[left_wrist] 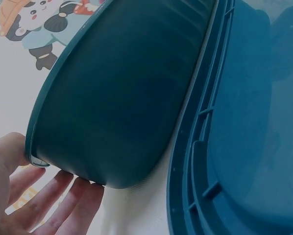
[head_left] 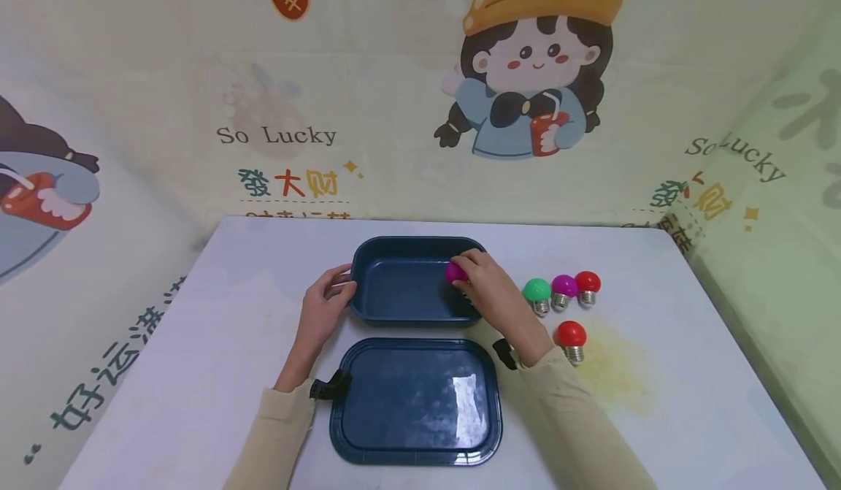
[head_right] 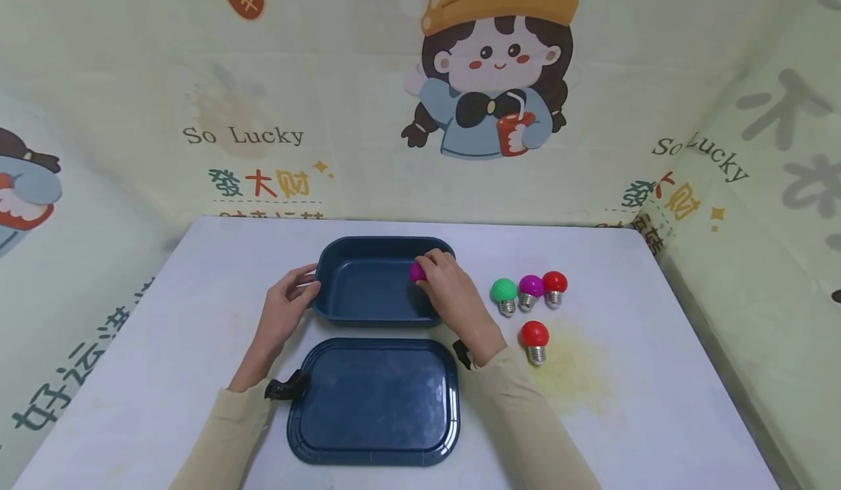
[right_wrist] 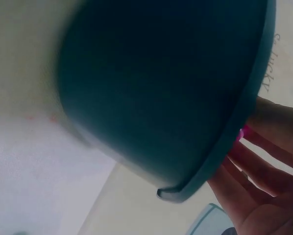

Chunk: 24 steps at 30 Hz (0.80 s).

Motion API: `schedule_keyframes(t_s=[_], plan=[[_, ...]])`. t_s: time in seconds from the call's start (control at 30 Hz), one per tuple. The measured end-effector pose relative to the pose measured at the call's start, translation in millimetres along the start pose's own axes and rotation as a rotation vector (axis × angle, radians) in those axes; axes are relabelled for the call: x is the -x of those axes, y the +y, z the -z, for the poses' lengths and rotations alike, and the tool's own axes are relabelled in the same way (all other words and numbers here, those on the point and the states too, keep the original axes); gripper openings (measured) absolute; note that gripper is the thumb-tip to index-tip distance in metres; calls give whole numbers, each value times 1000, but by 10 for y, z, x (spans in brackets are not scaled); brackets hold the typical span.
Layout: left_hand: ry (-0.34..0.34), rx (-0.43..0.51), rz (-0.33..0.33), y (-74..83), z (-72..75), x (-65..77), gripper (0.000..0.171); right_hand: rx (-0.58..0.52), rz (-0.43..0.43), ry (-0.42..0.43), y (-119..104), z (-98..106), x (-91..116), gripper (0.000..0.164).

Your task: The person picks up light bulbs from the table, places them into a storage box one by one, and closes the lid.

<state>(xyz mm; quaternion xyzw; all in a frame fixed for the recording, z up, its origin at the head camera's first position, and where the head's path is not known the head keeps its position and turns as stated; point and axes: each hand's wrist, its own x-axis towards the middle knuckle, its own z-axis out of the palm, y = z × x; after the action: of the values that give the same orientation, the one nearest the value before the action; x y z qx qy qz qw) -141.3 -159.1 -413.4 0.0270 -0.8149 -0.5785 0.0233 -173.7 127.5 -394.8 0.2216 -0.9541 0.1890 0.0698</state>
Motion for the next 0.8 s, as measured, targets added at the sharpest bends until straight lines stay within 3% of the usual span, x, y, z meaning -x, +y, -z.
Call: schedule_keyframes(t_s=[0.23, 0.8], plan=[[28, 7, -29, -416, -39, -171, 40, 14, 10, 7, -5, -59, -44, 46], [23, 10, -35, -429, -39, -174, 42, 36, 44, -10, -4, -141, -110, 42]])
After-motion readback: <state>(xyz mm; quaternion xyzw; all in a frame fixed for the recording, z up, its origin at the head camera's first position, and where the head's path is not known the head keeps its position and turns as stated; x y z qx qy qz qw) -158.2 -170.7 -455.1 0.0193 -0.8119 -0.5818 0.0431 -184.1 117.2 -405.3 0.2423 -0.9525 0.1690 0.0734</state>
